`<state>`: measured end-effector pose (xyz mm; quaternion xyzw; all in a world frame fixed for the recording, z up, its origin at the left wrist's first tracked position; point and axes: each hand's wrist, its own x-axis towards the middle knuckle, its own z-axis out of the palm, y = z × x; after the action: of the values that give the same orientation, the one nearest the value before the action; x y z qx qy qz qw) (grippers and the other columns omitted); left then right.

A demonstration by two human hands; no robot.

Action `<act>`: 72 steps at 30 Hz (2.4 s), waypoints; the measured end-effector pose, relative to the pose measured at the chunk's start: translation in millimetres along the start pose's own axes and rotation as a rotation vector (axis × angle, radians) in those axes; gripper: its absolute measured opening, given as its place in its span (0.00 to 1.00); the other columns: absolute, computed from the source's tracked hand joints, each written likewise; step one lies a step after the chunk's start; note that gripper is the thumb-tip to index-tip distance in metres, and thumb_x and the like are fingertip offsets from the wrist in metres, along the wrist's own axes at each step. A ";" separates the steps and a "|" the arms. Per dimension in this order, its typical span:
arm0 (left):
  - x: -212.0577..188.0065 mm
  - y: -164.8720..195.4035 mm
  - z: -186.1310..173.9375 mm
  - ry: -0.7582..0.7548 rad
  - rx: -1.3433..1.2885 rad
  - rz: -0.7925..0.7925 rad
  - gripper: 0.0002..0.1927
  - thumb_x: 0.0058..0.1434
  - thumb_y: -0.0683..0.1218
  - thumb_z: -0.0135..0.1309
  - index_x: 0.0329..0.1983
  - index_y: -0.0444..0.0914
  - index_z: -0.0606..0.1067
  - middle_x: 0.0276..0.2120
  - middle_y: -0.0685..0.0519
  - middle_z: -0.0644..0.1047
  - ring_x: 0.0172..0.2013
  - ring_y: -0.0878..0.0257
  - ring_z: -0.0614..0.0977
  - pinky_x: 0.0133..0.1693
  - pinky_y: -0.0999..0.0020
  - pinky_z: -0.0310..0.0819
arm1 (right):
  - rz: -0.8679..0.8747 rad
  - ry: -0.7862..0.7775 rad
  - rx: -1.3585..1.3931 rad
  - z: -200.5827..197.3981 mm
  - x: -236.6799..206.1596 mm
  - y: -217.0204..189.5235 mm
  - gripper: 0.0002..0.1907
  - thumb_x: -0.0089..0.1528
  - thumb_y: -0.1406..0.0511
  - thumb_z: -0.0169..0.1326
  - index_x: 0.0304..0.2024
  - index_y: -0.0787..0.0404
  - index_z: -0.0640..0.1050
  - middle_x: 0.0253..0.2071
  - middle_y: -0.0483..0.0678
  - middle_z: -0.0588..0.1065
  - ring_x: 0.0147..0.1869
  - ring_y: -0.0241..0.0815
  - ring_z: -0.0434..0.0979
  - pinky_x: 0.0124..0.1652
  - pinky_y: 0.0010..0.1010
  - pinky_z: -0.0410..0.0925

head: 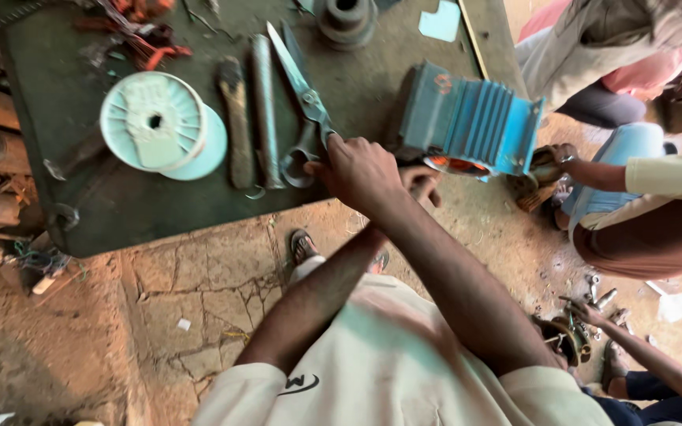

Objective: The person retrieves a hammer and a metal rod from a tool drawer, then uses them to tap a blue electric motor on a workbench. The person then uses a thin metal rod to adjust or probe the motor windings.

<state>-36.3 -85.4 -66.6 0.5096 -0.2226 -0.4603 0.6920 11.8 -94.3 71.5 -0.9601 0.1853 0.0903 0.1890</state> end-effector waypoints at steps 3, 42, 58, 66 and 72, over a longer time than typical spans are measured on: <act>3.0 15.2 -1.0 -0.072 -0.039 -0.006 0.16 0.74 0.51 0.49 0.55 0.34 0.72 0.32 0.51 0.79 0.26 0.69 0.77 0.28 0.71 0.72 | 0.196 -0.169 -0.037 -4.9 31.9 -15.2 0.28 0.59 0.43 0.58 0.45 0.59 0.78 0.38 0.55 0.78 0.42 0.56 0.82 0.39 0.49 0.74; -9.2 -5.7 47.5 0.515 0.053 0.086 0.10 0.72 0.44 0.54 0.41 0.32 0.81 0.24 0.59 0.76 0.26 0.75 0.73 0.30 0.74 0.69 | -0.015 -0.702 0.703 -31.7 -270.3 369.7 0.33 0.62 0.41 0.45 0.47 0.62 0.80 0.29 0.45 0.78 0.32 0.38 0.78 0.32 0.33 0.76; -17.4 15.2 63.0 0.641 0.372 0.110 0.05 0.67 0.39 0.55 0.38 0.33 0.81 0.20 0.56 0.79 0.22 0.74 0.79 0.26 0.75 0.71 | -0.111 -0.698 0.415 -68.9 -181.6 340.6 0.24 0.60 0.60 0.56 0.55 0.65 0.75 0.17 0.45 0.77 0.17 0.37 0.78 0.19 0.32 0.71; -17.1 6.3 61.3 0.621 0.289 0.097 0.06 0.68 0.40 0.55 0.41 0.33 0.81 0.21 0.58 0.78 0.22 0.75 0.76 0.24 0.76 0.68 | -0.108 -0.725 0.357 -67.7 -167.8 340.8 0.21 0.62 0.59 0.57 0.52 0.66 0.76 0.20 0.47 0.79 0.20 0.37 0.81 0.22 0.33 0.73; -17.7 3.9 62.3 0.608 0.270 0.113 0.07 0.68 0.40 0.56 0.42 0.33 0.82 0.22 0.57 0.77 0.22 0.75 0.75 0.24 0.76 0.67 | -0.413 -0.465 0.108 -74.3 -166.5 341.0 0.30 0.58 0.60 0.59 0.58 0.71 0.72 0.42 0.58 0.78 0.44 0.51 0.79 0.41 0.41 0.72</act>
<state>-91.6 -101.0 -36.4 0.6976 -0.0928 -0.2146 0.6773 -265.8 -363.4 67.6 -0.9197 -0.0572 0.2572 0.2912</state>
